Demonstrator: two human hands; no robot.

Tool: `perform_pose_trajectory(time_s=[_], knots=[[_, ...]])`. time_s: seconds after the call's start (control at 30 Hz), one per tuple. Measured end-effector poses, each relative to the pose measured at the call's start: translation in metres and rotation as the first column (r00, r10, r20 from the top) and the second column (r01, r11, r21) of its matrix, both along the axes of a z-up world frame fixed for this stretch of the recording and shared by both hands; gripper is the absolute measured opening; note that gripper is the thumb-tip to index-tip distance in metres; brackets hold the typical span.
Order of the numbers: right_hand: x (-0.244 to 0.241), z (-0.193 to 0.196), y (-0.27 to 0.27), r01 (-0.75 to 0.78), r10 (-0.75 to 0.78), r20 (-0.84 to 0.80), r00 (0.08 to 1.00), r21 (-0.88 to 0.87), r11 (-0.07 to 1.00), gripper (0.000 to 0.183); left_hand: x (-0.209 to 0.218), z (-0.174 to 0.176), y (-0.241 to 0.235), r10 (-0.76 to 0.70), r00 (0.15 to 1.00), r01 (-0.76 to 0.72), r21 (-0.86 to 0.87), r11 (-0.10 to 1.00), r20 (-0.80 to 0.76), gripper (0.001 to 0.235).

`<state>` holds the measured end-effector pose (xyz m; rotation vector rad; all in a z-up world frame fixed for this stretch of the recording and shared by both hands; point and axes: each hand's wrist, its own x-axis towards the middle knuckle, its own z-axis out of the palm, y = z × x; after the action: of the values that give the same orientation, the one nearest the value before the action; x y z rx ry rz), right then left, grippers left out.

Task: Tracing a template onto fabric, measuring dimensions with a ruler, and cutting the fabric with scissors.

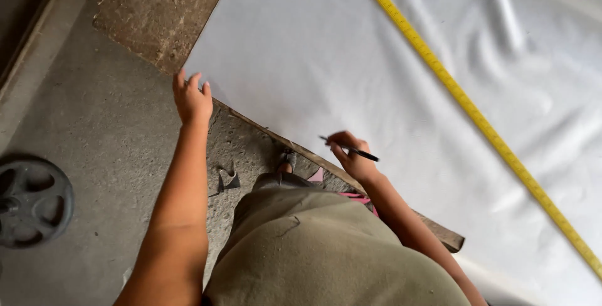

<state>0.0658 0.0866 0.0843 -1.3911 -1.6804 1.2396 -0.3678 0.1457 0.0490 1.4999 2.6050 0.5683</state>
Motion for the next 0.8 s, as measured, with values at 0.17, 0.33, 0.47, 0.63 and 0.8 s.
perform_pose_trajectory(time_s=[0.17, 0.33, 0.47, 0.63, 0.8], knots=[[-0.033, -0.028, 0.037, 0.042, -0.043, 0.161, 0.986, 0.008, 0.999, 0.01, -0.051, 0.01, 0.069, -0.108, 0.994, 0.107, -0.136, 0.985, 0.001, 0.049], [-0.047, -0.003, 0.034, 0.049, -0.041, 0.17, 0.985, -0.04, 0.998, 0.008, -0.06, -0.01, 0.1, -0.101, 0.994, 0.111, -0.345, 0.932, 0.048, 0.079], [-0.042, -0.011, 0.028, 0.121, -0.125, 0.201, 0.972, 0.036, 0.992, 0.004, -0.056, -0.005, 0.1, -0.13, 0.991, 0.119, -0.312, 0.942, -0.013, 0.076], [-0.043, -0.007, 0.004, 0.203, -0.169, 0.25, 0.954, -0.119, 0.972, 0.01, -0.071, -0.016, 0.111, -0.193, 0.981, 0.179, -0.305, 0.935, -0.018, 0.075], [-0.044, 0.003, 0.011, 0.21, -0.21, 0.227, 0.951, 0.026, 0.977, 0.008, -0.066, 0.006, 0.118, -0.212, 0.974, 0.227, -0.305, 0.925, 0.081, 0.07]])
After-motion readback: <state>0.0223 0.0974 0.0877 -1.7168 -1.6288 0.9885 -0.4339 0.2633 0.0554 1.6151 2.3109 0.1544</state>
